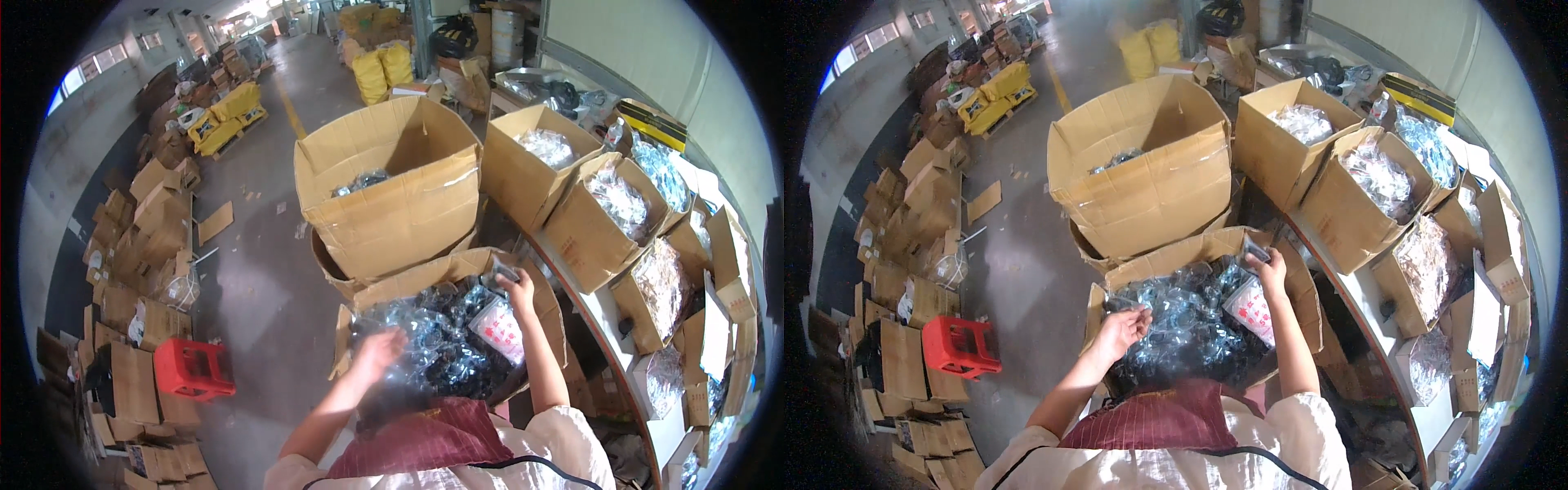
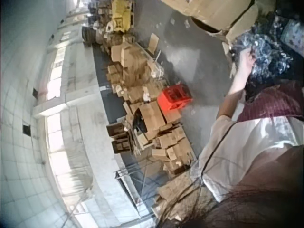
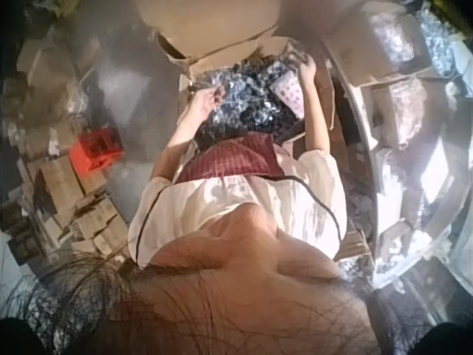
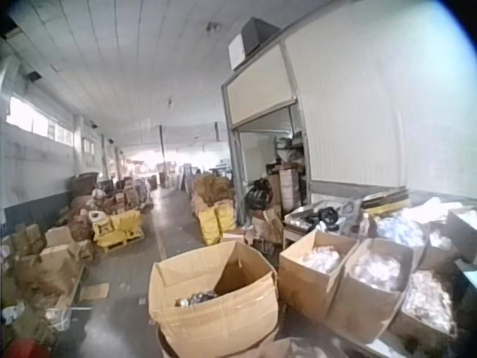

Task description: The person picks up individual plastic parts in small bags from a large box, looks at them, and places some into different boxes or back into the pile.

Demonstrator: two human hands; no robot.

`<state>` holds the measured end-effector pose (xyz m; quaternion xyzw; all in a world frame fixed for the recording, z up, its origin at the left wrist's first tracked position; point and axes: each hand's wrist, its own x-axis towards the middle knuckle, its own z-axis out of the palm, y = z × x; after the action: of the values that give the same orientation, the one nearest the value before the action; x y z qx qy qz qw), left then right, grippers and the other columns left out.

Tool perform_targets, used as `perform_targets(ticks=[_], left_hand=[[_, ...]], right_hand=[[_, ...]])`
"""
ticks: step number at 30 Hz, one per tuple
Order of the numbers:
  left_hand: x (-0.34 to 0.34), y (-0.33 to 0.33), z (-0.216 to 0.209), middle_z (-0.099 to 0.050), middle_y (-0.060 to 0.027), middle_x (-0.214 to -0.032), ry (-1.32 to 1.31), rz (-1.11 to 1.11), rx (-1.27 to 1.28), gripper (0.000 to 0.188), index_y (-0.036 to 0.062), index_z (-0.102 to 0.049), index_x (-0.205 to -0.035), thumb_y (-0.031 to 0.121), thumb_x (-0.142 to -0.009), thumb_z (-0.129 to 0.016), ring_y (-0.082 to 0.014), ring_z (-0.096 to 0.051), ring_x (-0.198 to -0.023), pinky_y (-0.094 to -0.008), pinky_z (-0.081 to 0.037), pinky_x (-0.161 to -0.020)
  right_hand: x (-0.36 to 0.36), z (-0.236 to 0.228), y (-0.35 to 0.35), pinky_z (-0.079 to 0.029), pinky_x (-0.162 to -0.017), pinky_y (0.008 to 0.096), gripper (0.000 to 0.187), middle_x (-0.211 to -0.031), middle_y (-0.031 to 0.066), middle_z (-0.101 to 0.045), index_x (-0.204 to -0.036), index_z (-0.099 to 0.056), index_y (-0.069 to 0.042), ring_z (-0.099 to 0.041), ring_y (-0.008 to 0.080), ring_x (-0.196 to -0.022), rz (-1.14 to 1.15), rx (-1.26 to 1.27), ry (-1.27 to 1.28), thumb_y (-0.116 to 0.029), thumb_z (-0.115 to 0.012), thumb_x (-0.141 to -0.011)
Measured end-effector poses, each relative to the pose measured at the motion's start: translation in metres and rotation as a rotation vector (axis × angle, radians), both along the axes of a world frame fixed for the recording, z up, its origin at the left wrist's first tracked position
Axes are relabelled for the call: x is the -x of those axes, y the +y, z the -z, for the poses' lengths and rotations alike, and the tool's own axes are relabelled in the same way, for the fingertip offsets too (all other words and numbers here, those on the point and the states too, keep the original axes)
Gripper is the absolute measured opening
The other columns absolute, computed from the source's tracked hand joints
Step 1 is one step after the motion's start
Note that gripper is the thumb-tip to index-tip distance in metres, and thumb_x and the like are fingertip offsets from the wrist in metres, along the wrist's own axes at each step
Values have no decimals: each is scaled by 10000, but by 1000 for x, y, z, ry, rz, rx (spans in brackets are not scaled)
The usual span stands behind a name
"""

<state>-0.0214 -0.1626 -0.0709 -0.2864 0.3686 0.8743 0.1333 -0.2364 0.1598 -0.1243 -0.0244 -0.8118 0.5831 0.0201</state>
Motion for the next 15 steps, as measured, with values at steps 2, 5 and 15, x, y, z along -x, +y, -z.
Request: perform_targets(ticks=[2,5,15], left_hand=[[-3,2,-22,-657,-95,-1148,79,-7,111,343,31,-544,-1231,157,-920,-615,-209,-649,-1040,-316,-518,-852],[10,26,-67,-608,-136,-1244,186,107,249,364,14,-508,-1287,134,-946,-554,-245,-618,-1104,-372,-490,-915],[13,66,-134,-581,-126,-1265,519,257,300,488,26,-381,-1414,138,-972,-554,-226,-581,-1153,-369,-514,-919]], right_hand=[[-25,-53,-24,-532,-788,317,288,-1010,65,-641,-1090,-582,12,-635,171,-886,-137,531,-134,-153,-684,-877],[-59,-98,-36,-543,-768,318,290,-1014,59,-644,-1109,-560,-15,-627,150,-879,-252,719,-107,-157,-683,-888],[-137,-164,-55,-593,-773,354,392,-1137,129,-639,-1281,-512,41,-666,230,-930,-422,910,-156,-193,-558,-970]])
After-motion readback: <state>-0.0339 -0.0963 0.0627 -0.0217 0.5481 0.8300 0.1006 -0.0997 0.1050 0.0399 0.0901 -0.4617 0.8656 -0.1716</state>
